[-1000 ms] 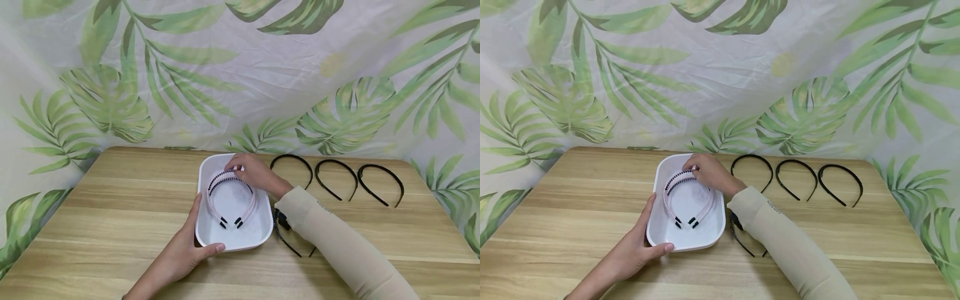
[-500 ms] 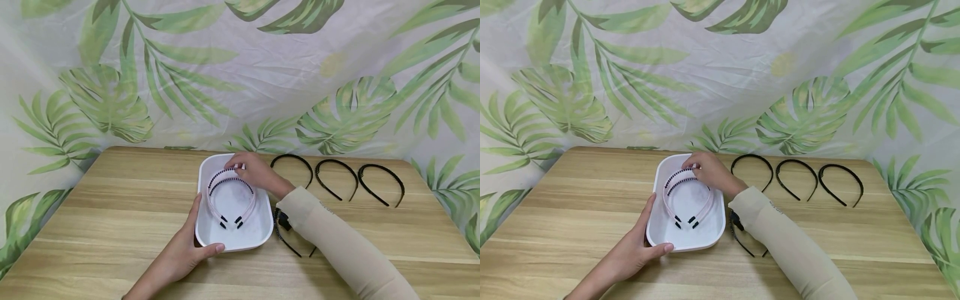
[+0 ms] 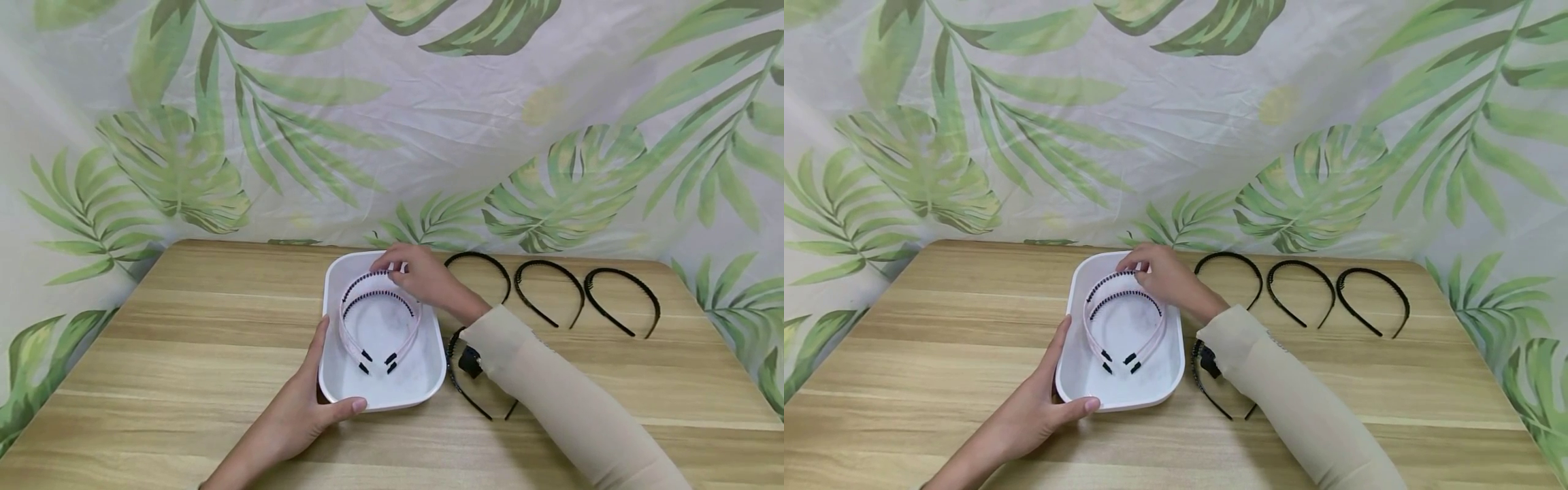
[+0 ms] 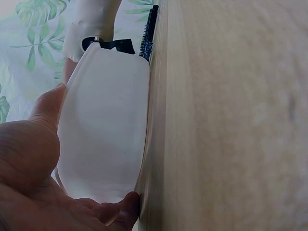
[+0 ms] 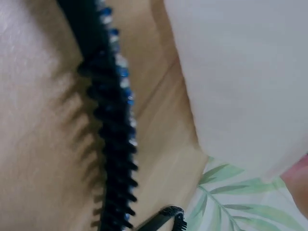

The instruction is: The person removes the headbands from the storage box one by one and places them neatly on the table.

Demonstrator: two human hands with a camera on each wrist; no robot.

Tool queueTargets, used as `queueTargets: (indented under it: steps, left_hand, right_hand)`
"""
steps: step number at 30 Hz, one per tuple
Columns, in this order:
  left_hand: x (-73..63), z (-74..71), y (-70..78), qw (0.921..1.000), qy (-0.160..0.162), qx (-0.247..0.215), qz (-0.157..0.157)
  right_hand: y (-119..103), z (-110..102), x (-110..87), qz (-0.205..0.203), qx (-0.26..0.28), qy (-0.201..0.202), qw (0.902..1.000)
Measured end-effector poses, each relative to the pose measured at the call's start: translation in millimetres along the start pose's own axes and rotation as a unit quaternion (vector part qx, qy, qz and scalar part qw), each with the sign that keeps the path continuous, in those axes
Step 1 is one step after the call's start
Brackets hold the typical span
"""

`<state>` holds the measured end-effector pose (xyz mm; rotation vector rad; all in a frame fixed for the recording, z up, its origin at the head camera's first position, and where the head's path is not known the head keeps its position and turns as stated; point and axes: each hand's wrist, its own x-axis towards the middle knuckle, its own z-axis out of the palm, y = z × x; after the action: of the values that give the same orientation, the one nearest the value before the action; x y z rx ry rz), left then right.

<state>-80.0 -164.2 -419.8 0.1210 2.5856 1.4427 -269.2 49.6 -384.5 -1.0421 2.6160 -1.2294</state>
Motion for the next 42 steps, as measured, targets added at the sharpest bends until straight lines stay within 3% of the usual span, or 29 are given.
queueTargets:
  steps: [16, 30, 42]
  left_hand:
    - [-0.3, -3.0, 1.8, 1.0000, -0.001, -0.002, -0.006]
    - [-0.7, -2.7, 2.1, 1.0000, -0.004, -0.003, -0.007]
    - [-0.3, 0.1, -0.4, 0.9999, -0.003, -0.011, -0.010]
  right_hand:
    - [-6.2, -28.2, -17.5, -0.009, 0.009, 0.029, 0.9995]
    - [-10.5, -47.9, -40.0, 0.018, 0.033, 0.028, 0.9989]
    - [2.8, -65.0, -65.6, 0.045, 0.040, 0.030, 0.9977]
